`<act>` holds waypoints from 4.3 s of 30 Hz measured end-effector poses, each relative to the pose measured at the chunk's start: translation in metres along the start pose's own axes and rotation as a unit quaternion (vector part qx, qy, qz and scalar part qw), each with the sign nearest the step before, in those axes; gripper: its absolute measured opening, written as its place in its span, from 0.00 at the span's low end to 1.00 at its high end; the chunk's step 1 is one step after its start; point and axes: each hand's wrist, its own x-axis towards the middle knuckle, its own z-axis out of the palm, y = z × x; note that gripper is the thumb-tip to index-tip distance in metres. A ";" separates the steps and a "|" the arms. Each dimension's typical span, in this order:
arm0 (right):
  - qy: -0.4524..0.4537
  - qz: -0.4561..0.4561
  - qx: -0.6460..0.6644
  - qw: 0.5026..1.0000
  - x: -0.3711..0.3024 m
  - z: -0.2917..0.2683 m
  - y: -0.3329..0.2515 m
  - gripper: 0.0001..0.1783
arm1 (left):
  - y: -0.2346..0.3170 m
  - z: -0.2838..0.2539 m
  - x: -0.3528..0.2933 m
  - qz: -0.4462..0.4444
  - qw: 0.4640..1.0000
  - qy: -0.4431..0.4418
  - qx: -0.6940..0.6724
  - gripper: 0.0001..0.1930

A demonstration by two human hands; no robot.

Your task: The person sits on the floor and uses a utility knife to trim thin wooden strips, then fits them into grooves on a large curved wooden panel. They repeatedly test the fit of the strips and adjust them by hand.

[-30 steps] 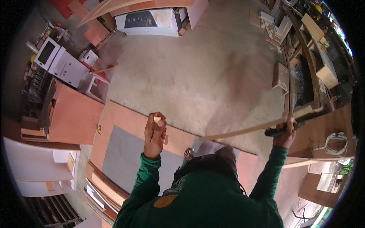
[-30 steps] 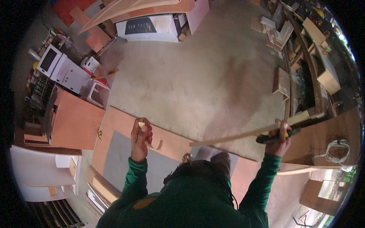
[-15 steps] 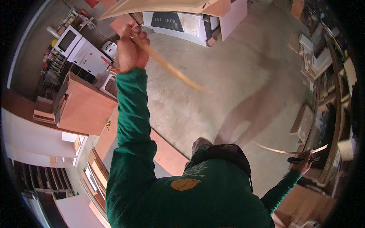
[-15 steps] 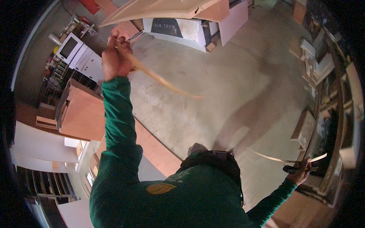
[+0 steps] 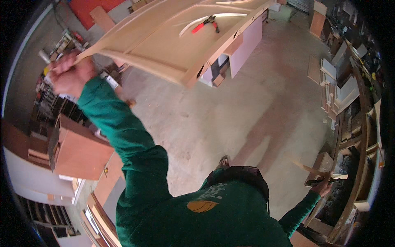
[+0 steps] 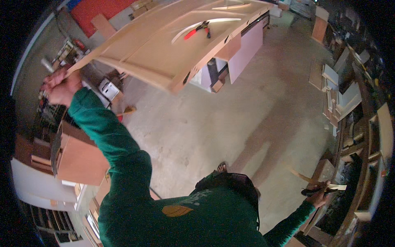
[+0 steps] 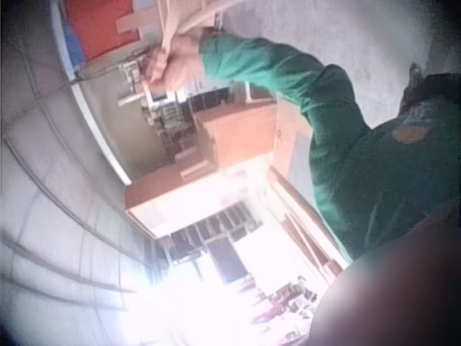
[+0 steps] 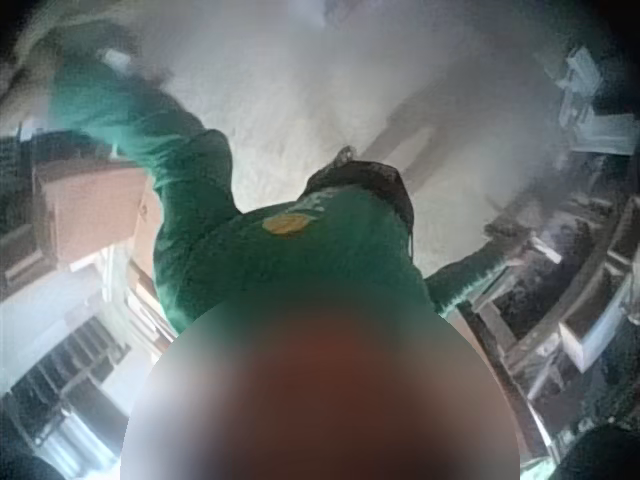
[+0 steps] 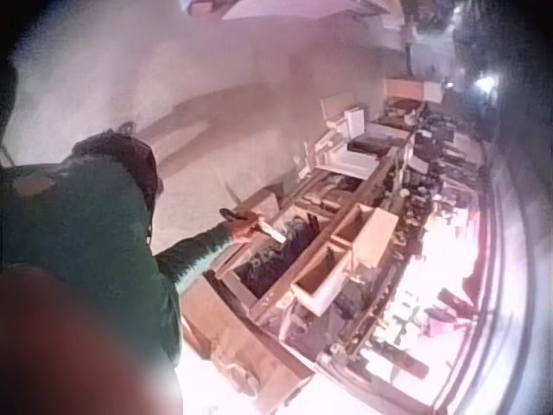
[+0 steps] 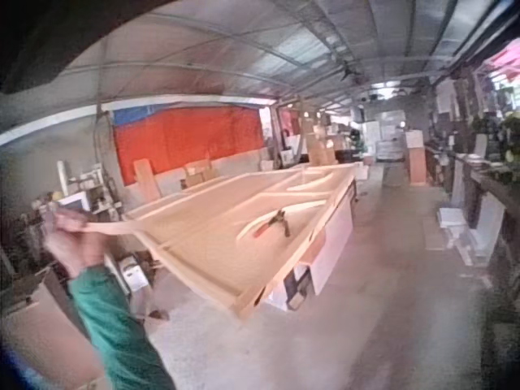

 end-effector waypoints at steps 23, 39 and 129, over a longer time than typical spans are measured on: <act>-0.344 -0.231 0.079 0.907 0.230 0.591 -0.118 0.20 | -0.319 -0.102 -0.120 -0.218 0.362 -0.440 0.792 0.15; -0.760 -0.338 0.057 0.552 0.017 0.981 -0.264 0.20 | -0.703 0.050 -0.091 -0.424 0.726 -0.243 0.484 0.24; -0.774 -0.531 -0.106 0.328 0.072 1.204 -0.107 0.12 | -0.942 -0.417 0.040 -0.443 0.574 -0.098 0.682 0.28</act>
